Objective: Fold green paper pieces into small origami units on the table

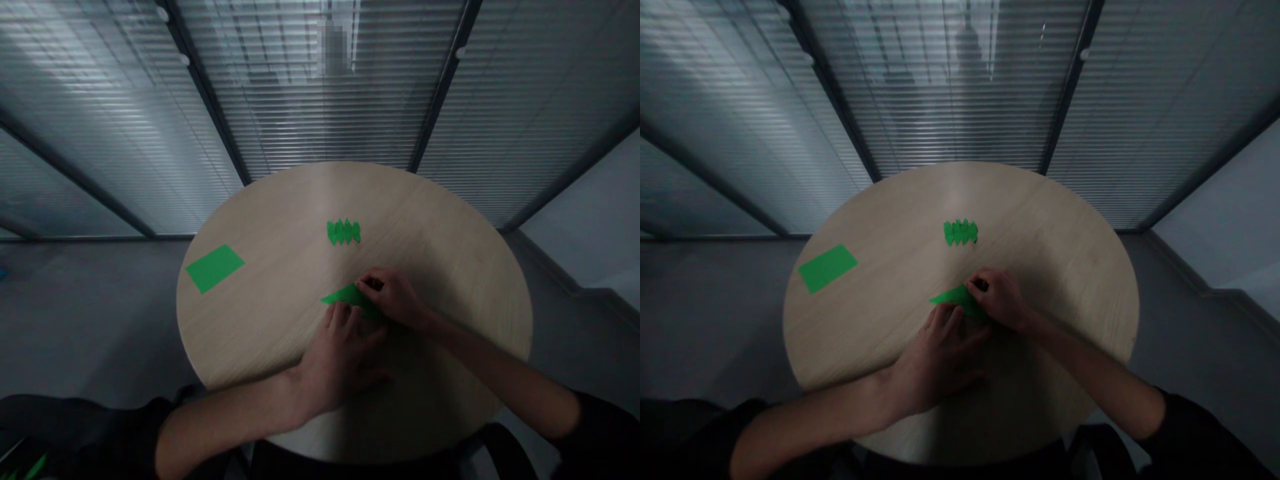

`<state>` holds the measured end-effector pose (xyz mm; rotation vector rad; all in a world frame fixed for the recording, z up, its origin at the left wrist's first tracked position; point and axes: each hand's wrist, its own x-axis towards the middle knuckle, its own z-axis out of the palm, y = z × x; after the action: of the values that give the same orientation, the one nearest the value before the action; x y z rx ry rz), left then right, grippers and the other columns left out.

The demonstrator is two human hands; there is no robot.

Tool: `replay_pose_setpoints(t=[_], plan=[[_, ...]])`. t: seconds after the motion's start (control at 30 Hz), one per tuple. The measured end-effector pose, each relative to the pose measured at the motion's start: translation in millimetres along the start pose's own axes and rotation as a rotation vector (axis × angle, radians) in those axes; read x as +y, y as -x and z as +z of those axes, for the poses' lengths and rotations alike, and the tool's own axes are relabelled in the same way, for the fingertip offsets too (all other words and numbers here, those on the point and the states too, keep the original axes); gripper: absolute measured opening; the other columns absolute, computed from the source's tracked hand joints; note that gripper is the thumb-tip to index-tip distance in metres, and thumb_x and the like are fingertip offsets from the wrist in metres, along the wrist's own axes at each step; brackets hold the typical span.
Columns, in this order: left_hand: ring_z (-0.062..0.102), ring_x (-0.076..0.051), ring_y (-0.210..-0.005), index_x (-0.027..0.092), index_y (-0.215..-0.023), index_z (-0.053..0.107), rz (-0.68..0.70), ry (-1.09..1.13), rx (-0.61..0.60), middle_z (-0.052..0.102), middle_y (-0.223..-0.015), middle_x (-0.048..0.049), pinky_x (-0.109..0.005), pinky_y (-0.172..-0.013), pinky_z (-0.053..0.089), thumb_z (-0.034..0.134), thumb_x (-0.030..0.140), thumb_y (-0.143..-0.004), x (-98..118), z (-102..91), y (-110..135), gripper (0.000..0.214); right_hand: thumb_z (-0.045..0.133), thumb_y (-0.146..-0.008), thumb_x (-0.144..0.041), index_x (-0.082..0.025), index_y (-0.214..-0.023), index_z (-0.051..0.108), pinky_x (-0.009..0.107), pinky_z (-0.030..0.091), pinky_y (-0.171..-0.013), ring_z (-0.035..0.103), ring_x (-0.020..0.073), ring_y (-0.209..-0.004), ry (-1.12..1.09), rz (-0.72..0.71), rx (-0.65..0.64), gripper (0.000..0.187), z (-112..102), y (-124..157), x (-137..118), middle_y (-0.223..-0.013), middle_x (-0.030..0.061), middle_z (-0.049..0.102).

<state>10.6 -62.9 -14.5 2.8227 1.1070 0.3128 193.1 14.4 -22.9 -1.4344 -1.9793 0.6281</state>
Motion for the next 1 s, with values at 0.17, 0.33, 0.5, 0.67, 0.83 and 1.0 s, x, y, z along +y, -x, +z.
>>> replay_pose_setpoints(t=[0.17,0.33,0.5,0.67,0.83,1.0], plan=[[0.051,-0.037,-0.114,0.013,-0.138,0.055,-0.059,0.064,0.017,0.058,-0.123,-0.0169,-0.054,-0.1,0.05,0.066,0.064,-0.084,-3.0,2.3,-0.7,0.075,0.066,-0.09,-0.024,-0.017,-0.084,0.076,0.028,0.051,-0.071,0.071,0.0195,-0.075,-0.012,-0.002,-0.006,0.014,0.4,-0.4,0.8,-0.083,0.006,0.077],[0.051,-0.036,-0.114,0.013,-0.129,0.06,-0.092,0.031,-0.004,0.06,-0.124,-0.0164,-0.055,-0.102,0.048,0.065,0.058,-0.088,-1.5,-5.2,1.8,0.061,0.066,-0.09,-0.024,-0.018,-0.083,0.076,0.03,0.053,-0.074,0.071,0.0202,-0.076,0.004,0.001,0.01,0.014,2.0,0.0,2.7,-0.084,0.0064,0.077],[0.05,-0.039,-0.114,0.027,-0.137,0.057,-0.211,-0.032,-0.035,0.058,-0.124,-0.0132,-0.067,-0.103,0.04,0.069,0.062,-0.084,5.7,-17.2,9.2,0.064,0.066,-0.09,-0.025,-0.019,-0.084,0.076,0.029,0.053,-0.071,0.071,0.0199,-0.075,-0.004,0.009,0.011,0.013,1.9,-0.2,2.0,-0.084,0.0058,0.078],[0.05,-0.042,-0.118,0.028,-0.14,0.055,-0.248,-0.047,-0.089,0.058,-0.128,-0.0149,-0.069,-0.104,0.038,0.07,0.065,-0.081,8.6,-18.9,8.4,0.071,0.065,-0.091,-0.024,-0.018,-0.084,0.076,0.028,0.052,-0.071,0.071,0.0195,-0.074,-0.004,-0.004,0.012,0.014,1.9,-0.3,1.5,-0.084,0.0058,0.077],[0.05,-0.041,-0.119,0.009,-0.136,0.058,-0.276,-0.057,-0.082,0.06,-0.129,-0.0186,-0.062,-0.108,0.042,0.067,0.068,-0.082,6.1,-13.3,6.0,0.08,0.066,-0.09,-0.024,-0.017,-0.084,0.076,0.029,0.051,-0.07,0.07,0.0196,-0.073,0.009,-0.005,0.011,0.014,2.1,-1.0,2.6,-0.083,0.0059,0.077],[0.052,-0.039,-0.118,0.012,-0.14,0.056,-0.279,-0.103,-0.049,0.061,-0.119,-0.0176,-0.068,-0.112,0.034,0.064,0.067,-0.085,1.6,-16.5,11.2,0.077,0.066,-0.09,-0.025,-0.018,-0.082,0.075,0.028,0.051,-0.068,0.07,0.019,-0.072,-0.002,0.002,0.013,0.014,1.1,-0.9,1.5,-0.081,0.0055,0.077]])
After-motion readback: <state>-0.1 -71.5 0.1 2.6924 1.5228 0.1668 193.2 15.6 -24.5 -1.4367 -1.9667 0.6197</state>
